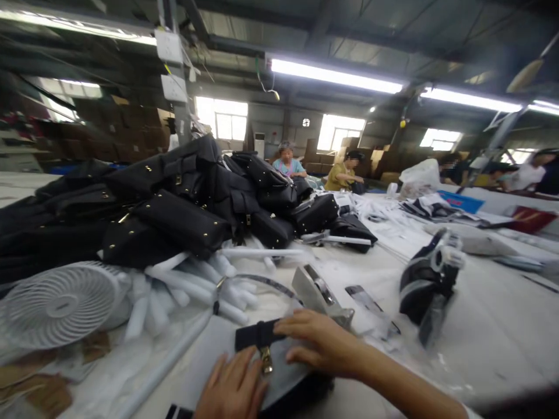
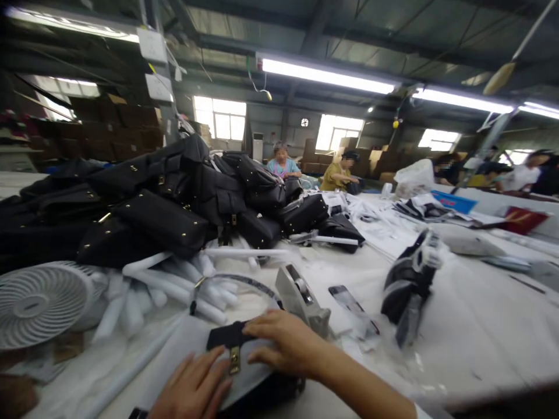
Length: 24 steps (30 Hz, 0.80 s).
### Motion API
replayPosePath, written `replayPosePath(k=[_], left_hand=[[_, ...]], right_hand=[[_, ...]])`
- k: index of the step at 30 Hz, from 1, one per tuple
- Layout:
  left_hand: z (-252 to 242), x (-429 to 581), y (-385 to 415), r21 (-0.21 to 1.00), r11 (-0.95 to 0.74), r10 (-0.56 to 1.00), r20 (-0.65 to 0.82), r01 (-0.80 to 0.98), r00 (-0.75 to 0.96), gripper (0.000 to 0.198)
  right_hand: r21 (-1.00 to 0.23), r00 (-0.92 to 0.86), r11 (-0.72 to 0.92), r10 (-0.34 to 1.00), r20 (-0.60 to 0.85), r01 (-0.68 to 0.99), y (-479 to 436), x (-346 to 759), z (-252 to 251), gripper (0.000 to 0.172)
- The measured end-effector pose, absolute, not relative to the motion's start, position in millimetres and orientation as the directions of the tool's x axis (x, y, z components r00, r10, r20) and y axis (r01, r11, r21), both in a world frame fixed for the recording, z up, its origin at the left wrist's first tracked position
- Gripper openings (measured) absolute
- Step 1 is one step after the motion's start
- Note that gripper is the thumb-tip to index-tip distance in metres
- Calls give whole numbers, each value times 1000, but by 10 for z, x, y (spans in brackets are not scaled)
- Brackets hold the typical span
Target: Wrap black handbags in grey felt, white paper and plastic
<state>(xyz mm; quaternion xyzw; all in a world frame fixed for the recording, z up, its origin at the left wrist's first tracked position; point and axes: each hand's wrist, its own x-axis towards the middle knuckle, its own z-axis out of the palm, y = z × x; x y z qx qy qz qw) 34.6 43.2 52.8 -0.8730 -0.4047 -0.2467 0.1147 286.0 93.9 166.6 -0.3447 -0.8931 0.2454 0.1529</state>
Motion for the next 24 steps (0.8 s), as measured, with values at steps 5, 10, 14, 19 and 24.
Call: replayPosePath(k=[5,10,14,19,24], left_hand=[[735,15,301,-383,-603,433,580,700,690,55],[355,-114,164,-366,-637,470,514,679,718,44],[63,-72,55,-339,-573,563,499,746,659,65],[254,140,47,-319,-547,620,468,774,630,54],[500,252,199,-285,-591,651,384,754,655,34]], right_hand=[[-276,-711,704,697,96,654,433,3105,1157,76],[-27,-707,751,632,316,659,378,3179,713,60],[79,-669,745,542,508,663,362,3124,390,39],[118,-686,732,552,474,671,338,3120,253,39],[85,-736,756,596,320,649,354,3126,494,43]])
